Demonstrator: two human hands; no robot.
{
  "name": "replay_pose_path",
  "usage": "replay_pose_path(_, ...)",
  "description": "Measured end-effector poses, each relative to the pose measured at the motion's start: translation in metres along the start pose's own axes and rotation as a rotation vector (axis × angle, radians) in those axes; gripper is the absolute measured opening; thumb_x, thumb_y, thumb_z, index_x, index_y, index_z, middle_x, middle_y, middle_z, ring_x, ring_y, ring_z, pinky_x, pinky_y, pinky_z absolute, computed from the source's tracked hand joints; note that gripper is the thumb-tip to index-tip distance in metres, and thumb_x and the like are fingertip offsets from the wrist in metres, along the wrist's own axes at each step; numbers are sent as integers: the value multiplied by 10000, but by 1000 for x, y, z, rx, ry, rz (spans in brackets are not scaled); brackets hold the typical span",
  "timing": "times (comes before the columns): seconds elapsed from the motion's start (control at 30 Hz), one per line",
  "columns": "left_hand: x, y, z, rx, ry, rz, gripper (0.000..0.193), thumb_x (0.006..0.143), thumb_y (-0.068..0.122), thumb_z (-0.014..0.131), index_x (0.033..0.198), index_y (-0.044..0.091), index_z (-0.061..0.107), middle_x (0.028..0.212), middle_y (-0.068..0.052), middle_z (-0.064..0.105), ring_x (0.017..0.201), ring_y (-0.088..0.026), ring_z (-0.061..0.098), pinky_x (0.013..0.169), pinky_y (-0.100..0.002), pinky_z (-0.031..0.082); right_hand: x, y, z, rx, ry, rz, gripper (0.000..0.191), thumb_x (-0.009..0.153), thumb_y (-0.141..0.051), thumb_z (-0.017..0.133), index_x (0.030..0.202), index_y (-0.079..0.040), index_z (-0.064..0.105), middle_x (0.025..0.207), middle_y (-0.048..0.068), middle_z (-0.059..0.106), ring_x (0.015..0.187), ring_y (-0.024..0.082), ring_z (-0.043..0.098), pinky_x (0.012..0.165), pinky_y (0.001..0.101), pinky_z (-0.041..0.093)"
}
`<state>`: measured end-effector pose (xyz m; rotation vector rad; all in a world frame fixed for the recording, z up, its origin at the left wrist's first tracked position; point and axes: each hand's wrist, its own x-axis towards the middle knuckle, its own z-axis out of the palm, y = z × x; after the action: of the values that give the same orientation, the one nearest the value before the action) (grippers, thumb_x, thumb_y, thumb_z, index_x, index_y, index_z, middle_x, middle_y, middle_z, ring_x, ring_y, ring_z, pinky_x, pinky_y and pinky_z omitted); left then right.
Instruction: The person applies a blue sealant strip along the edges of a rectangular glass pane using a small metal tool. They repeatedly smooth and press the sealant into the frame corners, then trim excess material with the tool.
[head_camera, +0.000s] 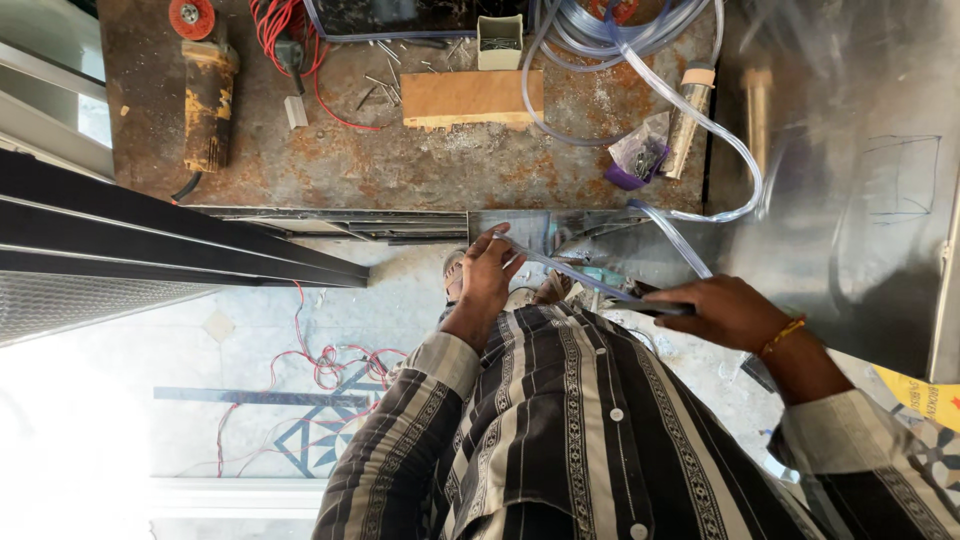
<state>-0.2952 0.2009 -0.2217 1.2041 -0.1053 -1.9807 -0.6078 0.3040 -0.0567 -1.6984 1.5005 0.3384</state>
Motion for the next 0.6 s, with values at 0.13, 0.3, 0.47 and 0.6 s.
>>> replay_pose_path(0.13, 3, 15, -7, -14, 146, 84, 337, 926, 44, 619, 1257, 104, 604, 926, -4, 631, 822, -125, 601, 744, -308, 552, 34, 5, 5, 157, 225, 52, 500, 866, -545, 651, 1252, -240, 739, 1029, 88, 808, 783, 246, 774, 765, 400, 597)
replay_pose_path(0.3, 17, 33, -14, -42, 235, 353, 309, 931, -7, 624, 1217, 38, 514, 893, -81, 611, 727, -178, 577, 624, -330, 492, 67, -4, 9, 191, 453, -114, 442, 917, -486, 686, 1223, -177, 765, 964, 125, 798, 739, 230, 761, 680, 358, 580)
replay_pose_path(0.47, 29, 53, -10, -152, 231, 387, 230, 950, 30, 643, 1173, -6, 602, 903, -48, 638, 723, -140, 608, 633, -313, 560, 85, -12, -1, 307, 601, -179, 400, 927, -384, 752, 1201, -92, 763, 997, 144, 781, 798, 195, 748, 690, 322, 563)
replay_pose_path(0.6, 30, 59, 3, 18, 242, 352, 320, 933, 63, 692, 1253, 53, 680, 907, -11, 653, 738, -97, 590, 603, -274, 504, 93, -9, -13, 419, 660, -176, 351, 945, -314, 765, 1185, -59, 761, 992, 121, 790, 820, 133, 736, 714, 289, 555)
